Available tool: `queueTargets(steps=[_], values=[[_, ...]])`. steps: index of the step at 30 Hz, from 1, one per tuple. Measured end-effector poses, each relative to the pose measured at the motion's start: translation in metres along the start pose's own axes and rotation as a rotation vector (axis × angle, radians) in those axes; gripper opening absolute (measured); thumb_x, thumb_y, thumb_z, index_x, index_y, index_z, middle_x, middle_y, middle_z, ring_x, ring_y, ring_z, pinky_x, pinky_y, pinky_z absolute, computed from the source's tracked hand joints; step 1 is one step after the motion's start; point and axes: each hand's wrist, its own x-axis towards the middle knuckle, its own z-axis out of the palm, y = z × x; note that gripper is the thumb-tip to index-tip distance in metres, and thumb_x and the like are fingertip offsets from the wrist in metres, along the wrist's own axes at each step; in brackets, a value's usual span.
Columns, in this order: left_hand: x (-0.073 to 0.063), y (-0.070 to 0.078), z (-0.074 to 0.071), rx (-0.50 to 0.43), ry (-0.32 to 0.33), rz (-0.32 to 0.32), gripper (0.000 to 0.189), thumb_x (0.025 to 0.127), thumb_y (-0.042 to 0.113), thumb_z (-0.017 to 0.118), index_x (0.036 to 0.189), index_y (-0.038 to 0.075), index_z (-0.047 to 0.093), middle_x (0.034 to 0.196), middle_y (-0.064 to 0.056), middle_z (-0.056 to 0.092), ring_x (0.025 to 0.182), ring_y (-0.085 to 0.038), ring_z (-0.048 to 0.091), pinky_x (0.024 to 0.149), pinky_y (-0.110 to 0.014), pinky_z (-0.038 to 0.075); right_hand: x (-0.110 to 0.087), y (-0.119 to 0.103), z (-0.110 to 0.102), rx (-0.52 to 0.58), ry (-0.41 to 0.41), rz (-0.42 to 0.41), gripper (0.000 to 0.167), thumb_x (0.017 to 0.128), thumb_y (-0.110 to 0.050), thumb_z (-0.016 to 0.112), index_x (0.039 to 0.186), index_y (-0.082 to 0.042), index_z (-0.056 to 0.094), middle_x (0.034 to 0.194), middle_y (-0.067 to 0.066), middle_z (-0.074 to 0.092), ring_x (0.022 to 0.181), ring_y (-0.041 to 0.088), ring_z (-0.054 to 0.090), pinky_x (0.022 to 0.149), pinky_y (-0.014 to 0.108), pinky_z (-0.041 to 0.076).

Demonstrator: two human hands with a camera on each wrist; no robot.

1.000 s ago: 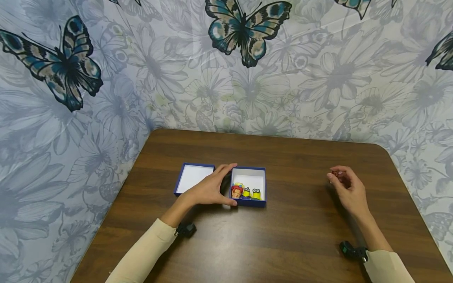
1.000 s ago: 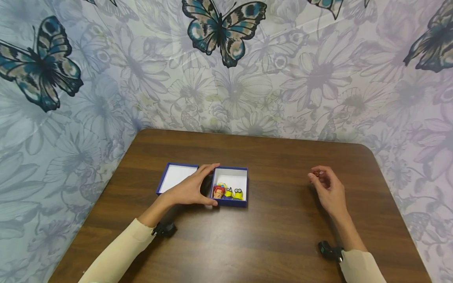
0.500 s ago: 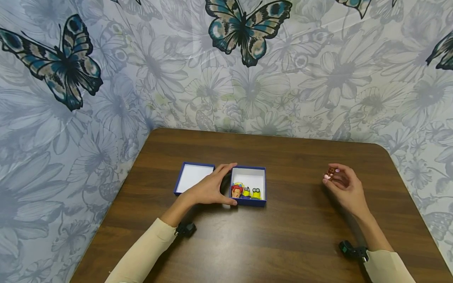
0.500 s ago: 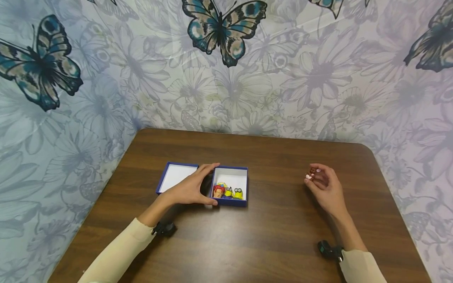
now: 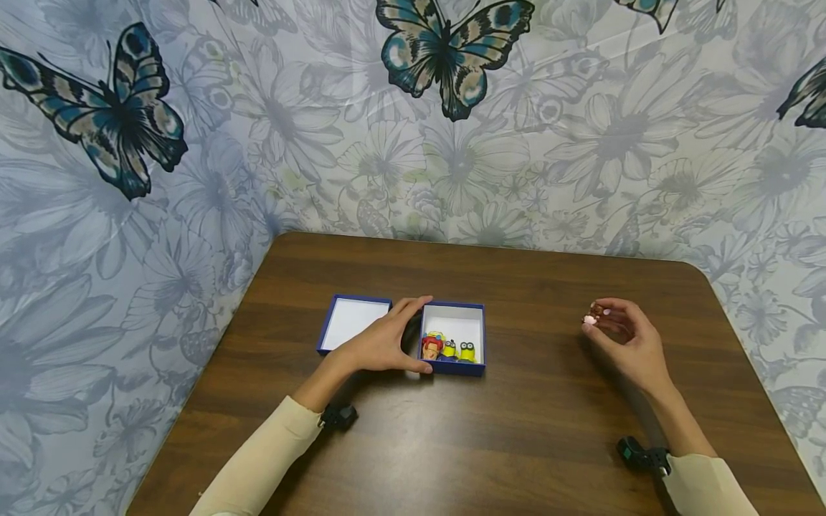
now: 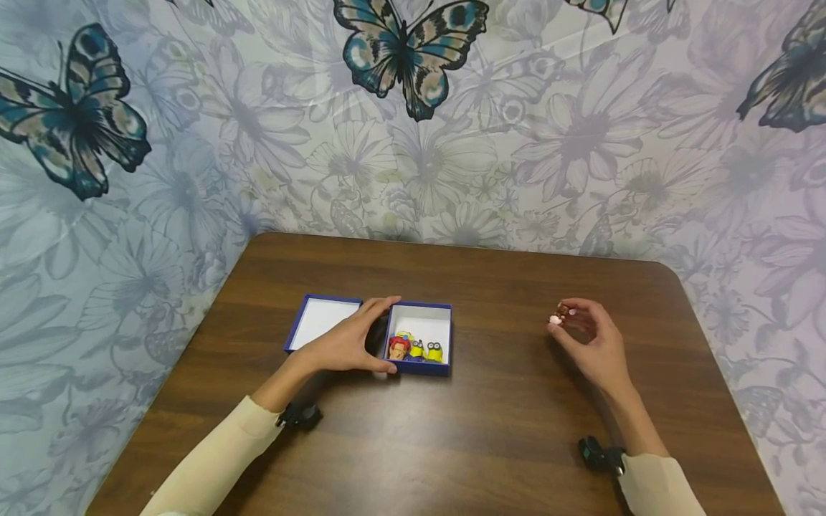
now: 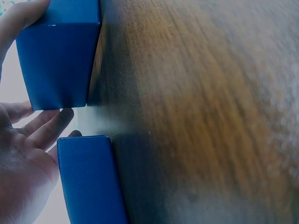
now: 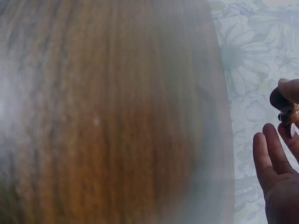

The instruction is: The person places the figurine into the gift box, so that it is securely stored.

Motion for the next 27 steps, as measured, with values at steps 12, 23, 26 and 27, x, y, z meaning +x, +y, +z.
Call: queueTargets(steps=[12,23,26,27], values=[[-0.0007,0.0003,-0.0003,-0.006,0.001,-0.003,0.131,0.073,0.063,0.095,0.173,0.034,0.016,0.171,-0.003,0.033,0.151,-0.034,0.050,0.120,-0.060,0.046,0.0005,-0.0055,-0.0002,-0.092,-0.025,0.002,0.042,0.093,0.004,0.080,0.132,-0.004,0.069,0.122,0.003,0.073,0.109,-0.002,0.068,0.096,0.010,0.053],[-0.0005,-0.0005,0.0000,-0.003,0.001,-0.005,0.131,0.073,0.063,0.095,0.174,0.032,0.017,0.172,-0.003,0.032,0.152,-0.034,0.049,0.121,-0.060,0.045,0.0021,-0.0059,0.0010,-0.082,-0.038,-0.004,0.044,0.089,0.007,0.083,0.130,-0.002,0.069,0.123,0.002,0.072,0.111,0.000,0.067,0.097,0.010,0.052],[-0.0008,-0.0002,-0.0002,-0.005,0.001,-0.006,0.131,0.073,0.063,0.095,0.174,0.031,0.017,0.171,-0.003,0.033,0.152,-0.034,0.049,0.121,-0.060,0.045,0.0020,-0.0064,0.0014,-0.086,-0.039,0.003,0.044,0.089,0.005,0.083,0.130,-0.003,0.069,0.124,0.004,0.072,0.112,0.000,0.067,0.096,0.011,0.052],[-0.0009,0.0000,-0.0003,-0.006,0.001,-0.006,0.131,0.073,0.063,0.095,0.174,0.031,0.017,0.171,-0.003,0.033,0.152,-0.034,0.049,0.121,-0.060,0.046,0.0020,-0.0061,0.0017,-0.088,-0.039,0.004,0.044,0.089,0.005,0.083,0.130,-0.003,0.069,0.124,0.004,0.072,0.112,0.000,0.067,0.096,0.010,0.052]])
